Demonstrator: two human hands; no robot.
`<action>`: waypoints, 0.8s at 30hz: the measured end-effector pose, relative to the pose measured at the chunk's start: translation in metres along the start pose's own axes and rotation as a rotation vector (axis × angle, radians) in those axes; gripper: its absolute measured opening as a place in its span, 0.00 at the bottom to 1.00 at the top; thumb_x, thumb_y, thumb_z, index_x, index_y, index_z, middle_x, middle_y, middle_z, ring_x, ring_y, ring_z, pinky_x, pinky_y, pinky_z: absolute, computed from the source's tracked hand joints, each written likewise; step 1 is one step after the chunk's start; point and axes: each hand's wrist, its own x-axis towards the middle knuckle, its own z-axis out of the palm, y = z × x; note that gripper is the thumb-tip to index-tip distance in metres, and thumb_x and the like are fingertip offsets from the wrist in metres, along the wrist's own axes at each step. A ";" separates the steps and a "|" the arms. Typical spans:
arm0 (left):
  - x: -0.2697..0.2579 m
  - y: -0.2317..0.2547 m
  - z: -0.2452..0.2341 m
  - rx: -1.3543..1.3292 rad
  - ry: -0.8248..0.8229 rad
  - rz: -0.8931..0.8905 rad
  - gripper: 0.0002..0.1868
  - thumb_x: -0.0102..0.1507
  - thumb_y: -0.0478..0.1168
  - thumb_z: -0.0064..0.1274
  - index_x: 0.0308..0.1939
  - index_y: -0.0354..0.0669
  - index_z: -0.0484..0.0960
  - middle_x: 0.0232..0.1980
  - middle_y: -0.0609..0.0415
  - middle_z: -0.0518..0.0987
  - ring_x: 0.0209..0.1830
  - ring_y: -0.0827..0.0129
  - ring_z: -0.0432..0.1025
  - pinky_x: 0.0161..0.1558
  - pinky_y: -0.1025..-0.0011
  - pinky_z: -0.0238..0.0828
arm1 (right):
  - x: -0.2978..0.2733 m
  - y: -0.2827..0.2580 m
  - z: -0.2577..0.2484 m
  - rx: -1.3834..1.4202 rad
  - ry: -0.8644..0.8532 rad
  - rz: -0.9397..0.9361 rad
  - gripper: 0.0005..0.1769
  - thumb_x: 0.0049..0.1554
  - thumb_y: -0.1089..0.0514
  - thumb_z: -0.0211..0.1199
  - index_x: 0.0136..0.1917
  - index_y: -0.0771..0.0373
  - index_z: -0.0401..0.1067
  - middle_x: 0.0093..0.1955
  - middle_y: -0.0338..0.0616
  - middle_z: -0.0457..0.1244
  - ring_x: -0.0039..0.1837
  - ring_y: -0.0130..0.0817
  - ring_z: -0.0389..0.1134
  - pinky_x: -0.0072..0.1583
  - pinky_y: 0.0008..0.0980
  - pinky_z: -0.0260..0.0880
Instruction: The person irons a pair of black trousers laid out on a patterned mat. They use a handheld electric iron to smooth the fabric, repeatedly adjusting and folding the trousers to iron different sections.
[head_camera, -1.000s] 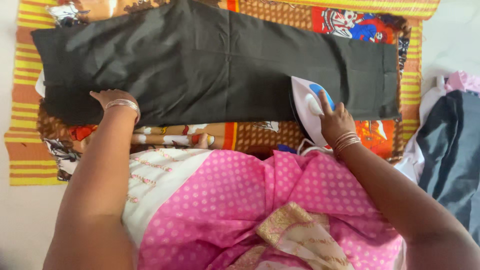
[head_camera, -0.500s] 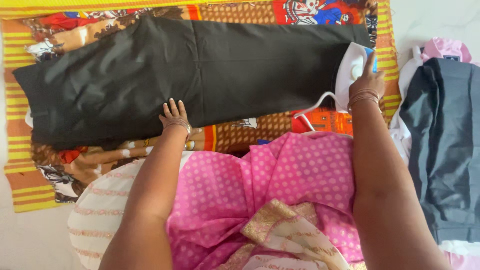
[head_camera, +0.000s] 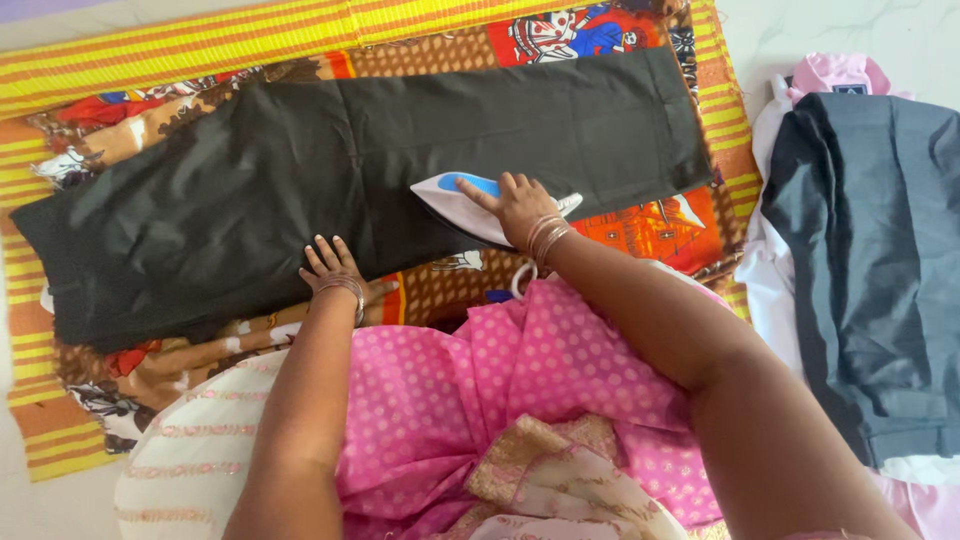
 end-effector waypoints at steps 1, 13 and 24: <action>-0.002 0.001 0.001 -0.001 -0.008 -0.007 0.81 0.48 0.84 0.55 0.81 0.43 0.22 0.83 0.39 0.19 0.83 0.44 0.16 0.76 0.38 0.29 | 0.005 0.004 0.002 -0.016 0.012 0.018 0.52 0.56 0.64 0.55 0.85 0.30 0.40 0.53 0.52 0.60 0.53 0.48 0.66 0.54 0.44 0.70; -0.005 0.007 -0.009 -0.017 -0.091 -0.041 0.81 0.47 0.84 0.55 0.80 0.45 0.19 0.82 0.41 0.14 0.82 0.46 0.11 0.76 0.36 0.25 | 0.021 0.247 0.058 -0.139 0.041 0.848 0.58 0.53 0.63 0.63 0.87 0.34 0.38 0.57 0.62 0.59 0.52 0.57 0.68 0.51 0.48 0.71; -0.005 0.005 -0.003 0.021 -0.044 -0.035 0.82 0.45 0.86 0.54 0.81 0.45 0.22 0.83 0.40 0.17 0.82 0.44 0.14 0.75 0.35 0.29 | 0.011 0.139 0.034 0.033 0.012 0.651 0.53 0.57 0.58 0.63 0.85 0.31 0.38 0.59 0.60 0.60 0.56 0.56 0.68 0.56 0.51 0.71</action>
